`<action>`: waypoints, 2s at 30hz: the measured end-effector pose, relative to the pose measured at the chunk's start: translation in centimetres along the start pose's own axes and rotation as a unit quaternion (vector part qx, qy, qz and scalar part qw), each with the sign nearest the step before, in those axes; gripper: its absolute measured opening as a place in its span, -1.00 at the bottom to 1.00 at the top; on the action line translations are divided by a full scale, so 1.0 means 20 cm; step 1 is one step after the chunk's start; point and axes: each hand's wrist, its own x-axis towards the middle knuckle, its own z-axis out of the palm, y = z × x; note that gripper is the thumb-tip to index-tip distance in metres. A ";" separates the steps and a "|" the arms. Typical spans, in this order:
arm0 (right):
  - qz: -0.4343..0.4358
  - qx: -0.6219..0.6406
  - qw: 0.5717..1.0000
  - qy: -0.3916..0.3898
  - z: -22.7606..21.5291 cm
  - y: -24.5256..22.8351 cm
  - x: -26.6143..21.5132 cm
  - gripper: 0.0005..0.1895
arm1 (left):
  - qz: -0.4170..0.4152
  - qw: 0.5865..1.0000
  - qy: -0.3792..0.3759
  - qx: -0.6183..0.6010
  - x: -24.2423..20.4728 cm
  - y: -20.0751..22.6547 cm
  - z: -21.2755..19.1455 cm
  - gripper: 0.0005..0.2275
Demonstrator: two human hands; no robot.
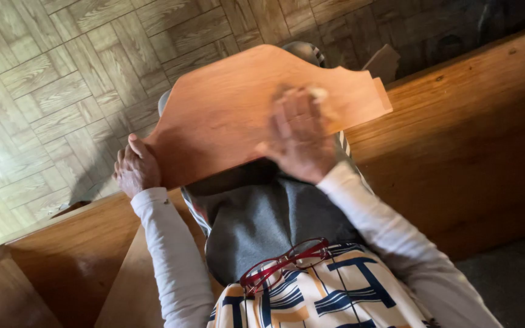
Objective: The person sands a curved wooden piece using a sanding block held in their right hand. They hold the wood steady with their left hand while moving the block back and forth across the surface to smooth it.
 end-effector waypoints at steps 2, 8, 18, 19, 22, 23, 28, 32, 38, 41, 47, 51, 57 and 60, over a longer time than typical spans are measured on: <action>0.068 0.101 0.992 -0.045 0.09 -0.23 0.01 0.05 | -0.002 1.000 0.007 -0.006 0.00 0.02 -0.01 -0.42; 0.077 0.041 0.992 -0.089 0.17 -0.25 0.00 0.02 | 0.005 1.000 -0.001 -0.025 0.01 -0.04 0.06 -0.41; 0.118 -0.238 0.963 -0.046 0.07 0.73 -0.37 -0.19 | -0.018 0.997 0.019 -0.068 0.00 0.09 0.00 -0.53; 0.123 -0.207 0.970 -0.038 0.06 0.74 -0.38 -0.23 | 0.021 0.996 0.075 -0.035 0.00 0.06 0.04 -0.57; 0.120 -0.152 0.981 -0.031 0.06 0.73 -0.37 -0.26 | 0.057 0.991 0.120 -0.010 -0.01 0.02 0.03 -0.62; 0.116 -0.130 0.984 -0.034 0.07 0.72 -0.36 -0.24 | 0.058 0.992 0.106 -0.018 -0.01 0.02 0.01 -0.65; 0.081 -0.067 0.989 -0.105 0.07 0.58 -0.25 -0.14 | -0.016 0.986 -0.019 -0.163 -0.04 -0.13 -0.18 -0.64; 0.043 0.016 0.989 -0.141 0.20 0.37 -0.07 -0.04 | -0.135 0.948 -0.139 -0.251 -0.09 -0.19 -0.21 -0.39; -0.026 0.114 0.985 -0.127 0.56 -0.10 0.23 0.01 | -0.146 0.936 -0.118 -0.298 -0.09 -0.18 -0.17 -0.44; -0.073 0.085 0.992 -0.050 0.73 -0.39 0.36 0.06 | -0.168 0.921 -0.135 -0.323 -0.09 -0.19 -0.16 -0.41; -0.053 0.059 0.995 -0.057 0.78 -0.60 0.42 0.07 | -0.172 0.900 -0.188 -0.355 -0.06 -0.17 -0.20 -0.42; -0.044 0.105 0.993 0.023 0.74 -0.31 0.35 -0.05 | -0.154 0.895 -0.190 -0.372 -0.08 -0.18 -0.13 -0.42; 0.046 0.056 0.984 -0.160 0.38 0.46 -0.04 -0.15 | -0.179 0.870 -0.158 -0.431 -0.06 -0.14 -0.18 -0.56; 0.027 0.024 0.986 -0.163 0.18 0.71 -0.29 -0.15 | -0.240 0.848 -0.188 -0.434 -0.06 -0.09 -0.27 -0.60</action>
